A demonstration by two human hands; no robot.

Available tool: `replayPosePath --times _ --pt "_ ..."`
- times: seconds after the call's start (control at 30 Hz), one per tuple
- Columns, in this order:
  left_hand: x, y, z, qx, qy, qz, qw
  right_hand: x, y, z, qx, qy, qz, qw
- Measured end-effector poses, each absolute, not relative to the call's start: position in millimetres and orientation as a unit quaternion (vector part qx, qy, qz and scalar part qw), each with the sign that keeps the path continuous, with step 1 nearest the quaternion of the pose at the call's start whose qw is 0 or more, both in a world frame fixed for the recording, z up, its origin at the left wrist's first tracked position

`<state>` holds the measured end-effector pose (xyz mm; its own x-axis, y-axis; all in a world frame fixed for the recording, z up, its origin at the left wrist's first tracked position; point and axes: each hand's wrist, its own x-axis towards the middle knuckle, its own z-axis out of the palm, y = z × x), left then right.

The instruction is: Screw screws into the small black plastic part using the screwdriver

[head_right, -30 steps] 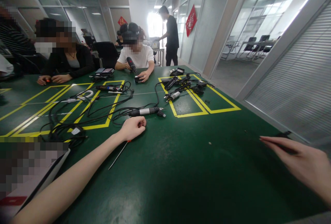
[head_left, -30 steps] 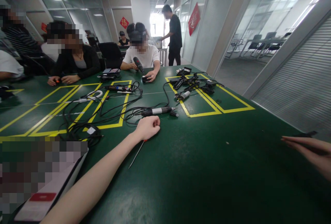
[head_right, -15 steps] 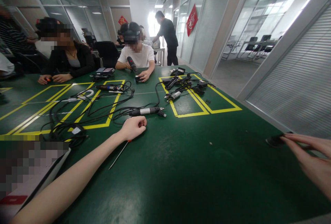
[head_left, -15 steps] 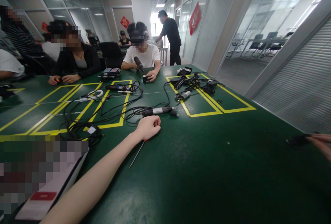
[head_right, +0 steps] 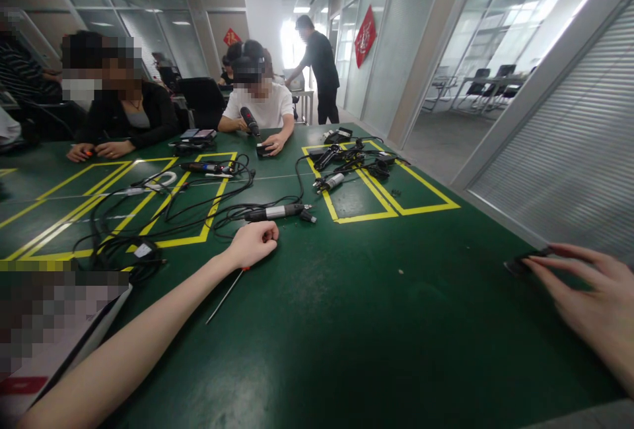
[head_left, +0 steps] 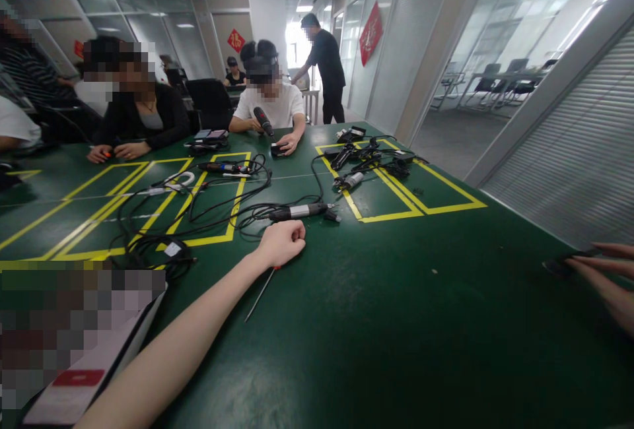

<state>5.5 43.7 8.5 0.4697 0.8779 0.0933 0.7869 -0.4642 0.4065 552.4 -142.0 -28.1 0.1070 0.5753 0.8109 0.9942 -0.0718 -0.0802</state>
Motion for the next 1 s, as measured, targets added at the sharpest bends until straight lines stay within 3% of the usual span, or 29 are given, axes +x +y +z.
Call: replayPosePath --times 0.23,0.4,0.6,0.8,1.0 --pt "4.8 44.3 7.3 0.844 0.492 0.146 0.155 541.3 -129.3 -21.6 -0.591 -0.622 -0.373 0.354" --pt "5.3 43.4 8.9 0.842 0.496 0.146 0.156 530.4 -125.8 -14.3 -0.609 -0.637 -0.343 0.324" --pt "5.3 42.8 9.9 0.842 0.493 0.147 0.16 520.2 -129.2 -8.1 -0.675 -0.595 -0.26 0.351" --pt "5.5 42.8 9.8 0.842 0.494 0.148 0.161 521.8 -131.3 -9.9 -0.654 -0.601 -0.254 0.384" --pt "5.5 43.3 8.6 0.841 0.494 0.149 0.162 529.9 -132.6 -13.2 -0.623 -0.641 -0.271 0.357"
